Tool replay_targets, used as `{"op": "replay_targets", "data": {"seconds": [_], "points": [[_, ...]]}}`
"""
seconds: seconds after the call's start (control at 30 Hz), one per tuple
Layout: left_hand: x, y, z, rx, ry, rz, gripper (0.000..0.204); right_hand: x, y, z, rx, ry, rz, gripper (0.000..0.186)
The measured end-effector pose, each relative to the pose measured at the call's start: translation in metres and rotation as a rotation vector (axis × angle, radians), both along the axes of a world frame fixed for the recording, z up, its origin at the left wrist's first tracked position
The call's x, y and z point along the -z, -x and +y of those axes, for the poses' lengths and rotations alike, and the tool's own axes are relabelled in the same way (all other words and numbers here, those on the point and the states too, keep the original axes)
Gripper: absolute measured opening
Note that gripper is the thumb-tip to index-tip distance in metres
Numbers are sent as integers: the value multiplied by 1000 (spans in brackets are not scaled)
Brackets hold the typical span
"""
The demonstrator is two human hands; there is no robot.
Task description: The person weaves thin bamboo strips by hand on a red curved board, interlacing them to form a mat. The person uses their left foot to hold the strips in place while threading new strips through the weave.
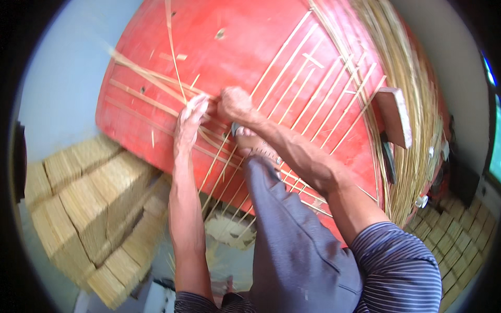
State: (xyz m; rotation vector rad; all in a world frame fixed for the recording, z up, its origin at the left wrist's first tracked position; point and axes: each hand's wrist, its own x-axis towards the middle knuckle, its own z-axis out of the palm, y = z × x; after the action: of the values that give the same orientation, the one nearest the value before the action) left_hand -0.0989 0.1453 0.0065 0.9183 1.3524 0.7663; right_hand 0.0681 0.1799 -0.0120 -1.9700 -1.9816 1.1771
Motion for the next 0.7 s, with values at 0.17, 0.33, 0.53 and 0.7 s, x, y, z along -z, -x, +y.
{"op": "replay_targets", "data": {"seconds": [0.17, 0.33, 0.53, 0.7], "points": [[20, -5, 1, -121, 164, -169, 65, 9, -11, 3, 84, 137, 143, 20], [23, -14, 13, -121, 96, -280, 65, 20, -33, 1, 8, -9, 231, 14], [-14, 0, 20, -102, -133, -59, 25, 22, -176, -21, 246, -420, 333, 9], [-53, 20, 22, -196, -266, -50, 17, 7, -366, -65, 346, -245, -618, 15]]}}
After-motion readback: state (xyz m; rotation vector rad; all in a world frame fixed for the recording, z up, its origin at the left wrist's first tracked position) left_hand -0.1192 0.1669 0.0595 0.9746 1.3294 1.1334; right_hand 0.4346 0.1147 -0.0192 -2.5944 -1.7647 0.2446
